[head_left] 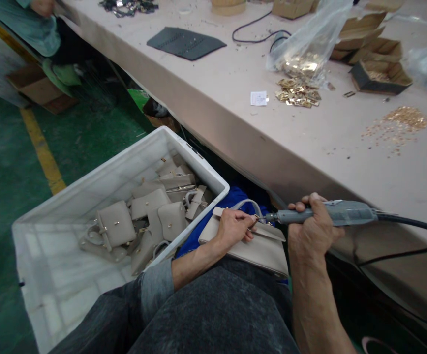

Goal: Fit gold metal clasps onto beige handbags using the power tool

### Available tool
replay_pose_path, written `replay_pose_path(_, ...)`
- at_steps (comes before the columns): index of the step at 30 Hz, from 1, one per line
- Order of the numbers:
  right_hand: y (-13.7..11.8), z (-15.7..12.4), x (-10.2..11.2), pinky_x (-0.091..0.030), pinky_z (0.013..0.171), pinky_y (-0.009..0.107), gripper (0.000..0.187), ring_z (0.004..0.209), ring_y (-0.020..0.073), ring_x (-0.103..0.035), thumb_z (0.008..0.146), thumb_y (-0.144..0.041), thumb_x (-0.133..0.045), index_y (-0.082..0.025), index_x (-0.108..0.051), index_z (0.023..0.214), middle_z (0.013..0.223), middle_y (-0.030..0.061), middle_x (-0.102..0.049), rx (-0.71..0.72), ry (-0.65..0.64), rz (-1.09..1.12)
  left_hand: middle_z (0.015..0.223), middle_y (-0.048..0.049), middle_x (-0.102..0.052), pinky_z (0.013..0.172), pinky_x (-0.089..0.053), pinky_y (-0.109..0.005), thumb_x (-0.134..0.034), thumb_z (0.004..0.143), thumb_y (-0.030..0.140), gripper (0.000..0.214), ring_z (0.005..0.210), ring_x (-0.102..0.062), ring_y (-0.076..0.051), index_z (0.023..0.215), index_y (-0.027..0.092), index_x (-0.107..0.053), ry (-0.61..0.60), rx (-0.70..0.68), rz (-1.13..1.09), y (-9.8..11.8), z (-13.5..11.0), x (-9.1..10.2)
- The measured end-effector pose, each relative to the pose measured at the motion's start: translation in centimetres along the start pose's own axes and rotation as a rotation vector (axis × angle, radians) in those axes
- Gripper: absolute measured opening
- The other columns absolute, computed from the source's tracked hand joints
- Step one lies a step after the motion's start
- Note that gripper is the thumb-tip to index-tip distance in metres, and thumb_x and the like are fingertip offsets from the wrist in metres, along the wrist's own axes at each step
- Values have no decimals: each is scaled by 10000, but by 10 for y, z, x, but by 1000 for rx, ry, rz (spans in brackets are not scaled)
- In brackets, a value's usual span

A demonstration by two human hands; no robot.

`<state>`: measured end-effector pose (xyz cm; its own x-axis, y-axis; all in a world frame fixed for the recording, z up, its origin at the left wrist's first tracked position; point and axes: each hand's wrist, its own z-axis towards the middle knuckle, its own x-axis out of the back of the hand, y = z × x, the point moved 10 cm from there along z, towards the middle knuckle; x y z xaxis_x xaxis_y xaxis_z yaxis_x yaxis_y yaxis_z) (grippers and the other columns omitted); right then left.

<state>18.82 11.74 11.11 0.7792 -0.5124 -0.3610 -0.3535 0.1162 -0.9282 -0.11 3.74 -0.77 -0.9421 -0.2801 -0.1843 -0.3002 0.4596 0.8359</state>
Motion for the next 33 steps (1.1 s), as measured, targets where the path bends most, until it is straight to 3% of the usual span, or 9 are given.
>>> replay_pose_path(33,-2,-5,0,-549,553,266,207,532,88,-513,726,-172,-759,-176,-569,809,701,-32,-590,-9,17,26,699,-109,-756,383,-546,-214,-749,876,267,211,425,-641,-135,784,79,-777,-8,44,-19,1,-2,-2)
